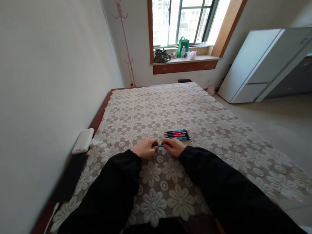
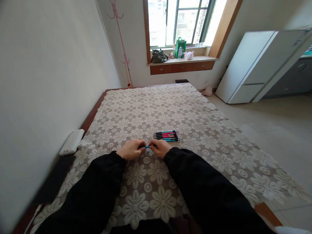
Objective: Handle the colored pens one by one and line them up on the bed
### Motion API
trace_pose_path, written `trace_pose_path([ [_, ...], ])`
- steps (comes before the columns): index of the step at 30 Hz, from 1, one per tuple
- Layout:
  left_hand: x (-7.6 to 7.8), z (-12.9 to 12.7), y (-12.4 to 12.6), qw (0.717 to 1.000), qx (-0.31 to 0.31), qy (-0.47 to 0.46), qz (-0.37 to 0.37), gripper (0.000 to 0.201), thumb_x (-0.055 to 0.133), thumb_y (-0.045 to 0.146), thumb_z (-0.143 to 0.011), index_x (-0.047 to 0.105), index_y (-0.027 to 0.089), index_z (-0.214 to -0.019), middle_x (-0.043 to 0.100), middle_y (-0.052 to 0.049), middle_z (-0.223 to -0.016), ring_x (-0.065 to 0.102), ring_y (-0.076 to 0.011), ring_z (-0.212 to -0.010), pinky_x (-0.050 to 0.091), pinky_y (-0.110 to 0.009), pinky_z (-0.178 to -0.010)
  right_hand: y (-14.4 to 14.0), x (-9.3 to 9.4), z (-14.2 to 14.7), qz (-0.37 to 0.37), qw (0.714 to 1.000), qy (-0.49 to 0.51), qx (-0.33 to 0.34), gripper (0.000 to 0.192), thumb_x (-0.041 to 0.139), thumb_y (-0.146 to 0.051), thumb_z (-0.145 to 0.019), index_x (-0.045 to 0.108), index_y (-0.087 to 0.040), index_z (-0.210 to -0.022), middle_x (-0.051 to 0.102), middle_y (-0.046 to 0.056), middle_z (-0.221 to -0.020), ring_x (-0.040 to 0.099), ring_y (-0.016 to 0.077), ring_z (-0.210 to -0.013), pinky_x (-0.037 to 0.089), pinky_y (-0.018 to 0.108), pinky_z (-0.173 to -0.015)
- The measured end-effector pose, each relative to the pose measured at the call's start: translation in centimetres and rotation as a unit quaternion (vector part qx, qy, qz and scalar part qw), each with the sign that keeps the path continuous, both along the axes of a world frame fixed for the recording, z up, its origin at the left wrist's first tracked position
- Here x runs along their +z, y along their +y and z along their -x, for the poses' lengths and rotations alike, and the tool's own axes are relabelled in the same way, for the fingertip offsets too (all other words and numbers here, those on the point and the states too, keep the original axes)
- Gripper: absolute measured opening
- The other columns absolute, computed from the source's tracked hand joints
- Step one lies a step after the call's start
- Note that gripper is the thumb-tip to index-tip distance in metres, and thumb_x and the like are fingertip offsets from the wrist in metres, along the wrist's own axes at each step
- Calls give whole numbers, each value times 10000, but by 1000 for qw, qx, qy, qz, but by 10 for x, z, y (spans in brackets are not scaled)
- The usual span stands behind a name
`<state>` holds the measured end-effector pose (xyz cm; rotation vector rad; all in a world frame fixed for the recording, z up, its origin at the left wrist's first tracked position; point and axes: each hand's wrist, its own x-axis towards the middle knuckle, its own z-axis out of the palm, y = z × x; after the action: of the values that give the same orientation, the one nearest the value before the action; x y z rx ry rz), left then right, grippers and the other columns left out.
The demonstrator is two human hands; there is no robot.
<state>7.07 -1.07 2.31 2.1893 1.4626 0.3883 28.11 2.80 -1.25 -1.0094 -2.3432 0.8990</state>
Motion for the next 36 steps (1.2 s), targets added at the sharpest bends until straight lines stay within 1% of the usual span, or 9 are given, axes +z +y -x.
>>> trace_pose_path([
  [3,-12,5,-6,997,18,-77,-20,219,601,282,-842,715,259,-1028,753,-21,-919,675,-190,-799,467,-273,-721,-7,-5,-4,-12,999,53,-8,202,562,-274,-886,705,-180,-994,718,56,-866,617,174,-763,441,279,-722],
  [5,-15,8,-10,995,15,-96,-16,247,618,284,-838,701,268,-1070,753,-9,-914,677,-182,-778,473,-273,-733,-12,-5,-6,-9,999,53,0,219,551,-303,-902,702,-181,-1004,717,59,-850,620,170,-732,444,279,-710],
  [8,-14,9,-13,995,21,-91,-30,217,630,305,-840,697,255,-1040,744,-7,-885,655,-167,-714,463,-273,-708,-15,-4,-7,5,999,40,-16,244,525,-339,-923,697,-182,-996,697,49,-786,611,166,-680,440,279,-681],
  [13,-11,9,-12,996,18,-70,-48,199,611,344,-867,693,228,-1006,729,-21,-865,617,-158,-672,452,-279,-695,-14,-6,-6,-12,997,74,-21,218,550,-333,-908,688,-182,-984,680,57,-843,617,174,-757,459,291,-742],
  [17,-14,12,-11,998,12,-54,-40,226,603,384,-886,702,233,-1021,729,-30,-880,623,-164,-692,462,-289,-737,-14,-7,-7,-6,995,94,-17,222,570,-358,-897,689,-189,-978,669,57,-857,596,169,-748,459,285,-716],
  [22,-18,16,-9,998,-1,-56,-42,194,618,350,-884,708,248,-1023,735,-26,-891,652,-175,-731,476,-293,-765,-14,-6,-7,28,997,49,-52,369,505,-486,-929,700,-179,-989,605,15,-641,523,138,-563,378,257,-576],
  [27,-19,15,-7,997,32,-62,-37,194,635,360,-861,720,252,-998,737,-15,-872,641,-167,-708,469,-288,-740,-15,-5,-7,-31,998,-37,-48,456,430,-523,-951,696,-196,-778,593,25,-602,502,135,-562,306,255,-565],
  [32,-19,12,-7,996,42,-72,-35,192,648,352,-847,724,254,-993,742,-9,-909,632,-160,-710,451,-279,-702,-14,-5,-7,-30,998,-37,-37,490,394,-510,-960,691,-184,-747,544,3,-567,447,116,-516,288,250,-551],
  [36,-19,11,-6,996,35,-66,-49,190,628,344,-867,713,249,-1008,742,-18,-950,631,-166,-727,455,-294,-718,-15,-4,-6,-17,998,-5,-59,498,397,-509,-952,690,-171,-732,507,-11,-541,425,110,-507,291,252,-548],
])
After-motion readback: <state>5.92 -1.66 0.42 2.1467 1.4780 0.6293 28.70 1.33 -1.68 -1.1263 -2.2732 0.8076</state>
